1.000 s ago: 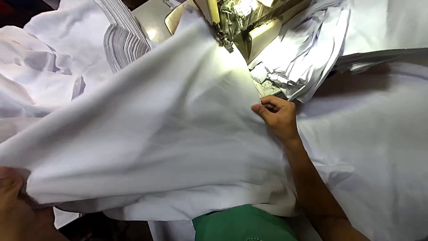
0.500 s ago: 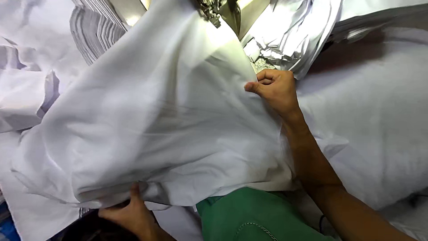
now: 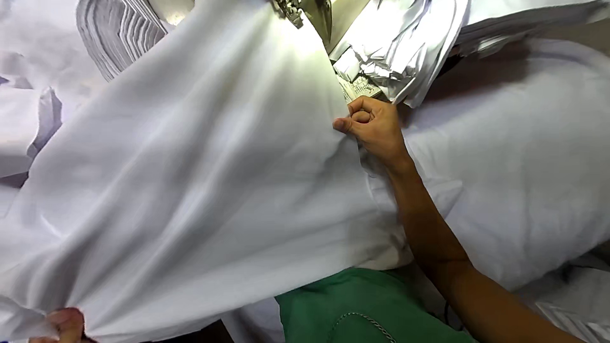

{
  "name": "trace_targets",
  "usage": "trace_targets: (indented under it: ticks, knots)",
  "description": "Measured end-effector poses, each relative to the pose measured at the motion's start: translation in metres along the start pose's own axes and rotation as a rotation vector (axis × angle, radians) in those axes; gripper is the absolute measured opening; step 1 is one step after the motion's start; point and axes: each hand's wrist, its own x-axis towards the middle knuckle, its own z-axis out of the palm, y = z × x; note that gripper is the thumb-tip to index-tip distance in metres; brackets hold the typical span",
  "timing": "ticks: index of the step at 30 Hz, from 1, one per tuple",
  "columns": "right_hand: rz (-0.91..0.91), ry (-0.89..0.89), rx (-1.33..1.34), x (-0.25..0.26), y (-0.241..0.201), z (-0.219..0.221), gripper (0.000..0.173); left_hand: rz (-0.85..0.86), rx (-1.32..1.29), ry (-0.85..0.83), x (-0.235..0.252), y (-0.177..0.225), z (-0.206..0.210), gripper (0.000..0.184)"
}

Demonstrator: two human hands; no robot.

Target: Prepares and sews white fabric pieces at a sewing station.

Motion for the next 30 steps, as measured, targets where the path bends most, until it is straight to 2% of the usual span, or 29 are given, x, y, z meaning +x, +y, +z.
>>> trace_targets:
  ticks: [6, 10, 12, 13, 14, 15, 20, 26, 30]
  knots:
    - [0.032, -0.025, 0.058, -0.035, 0.014, -0.001, 0.017, -0.174, 0.034, -0.061, 0.009, 0.006, 0.010, 0.022]
    - [0.072, -0.043, 0.004, -0.044, 0.020, -0.007, 0.010, -0.181, -0.058, -0.194, 0.007, 0.000, -0.011, 0.024]
    - [0.107, -0.018, -0.004, -0.038, 0.022, -0.007, 0.009, -0.174, -0.123, -0.292, 0.002, -0.003, -0.019, 0.015]
    - [0.124, -0.002, -0.014, -0.034, 0.022, -0.008, 0.010, -0.173, -0.158, -0.317, -0.002, -0.004, -0.020, 0.020]
    - [0.136, 0.015, -0.038, -0.032, 0.022, -0.009, 0.012, -0.171, -0.184, -0.334, -0.006, -0.003, -0.019, 0.034]
    - [0.142, 0.028, -0.065, -0.030, 0.021, -0.010, 0.013, -0.163, -0.196, -0.339, -0.010, 0.000, -0.017, 0.043]
    - [0.149, 0.061, -0.139, -0.033, 0.016, -0.011, 0.017, -0.081, -0.280, -0.288, -0.004, 0.001, -0.020, 0.021]
    - [0.220, 0.038, -0.187, -0.029, 0.010, -0.015, 0.022, -0.168, -0.211, -0.224, 0.001, 0.001, -0.015, 0.025]
    - [0.214, 0.037, -0.187, -0.031, 0.008, -0.015, 0.026, -0.168, -0.118, -0.180, -0.003, -0.001, -0.004, 0.033]
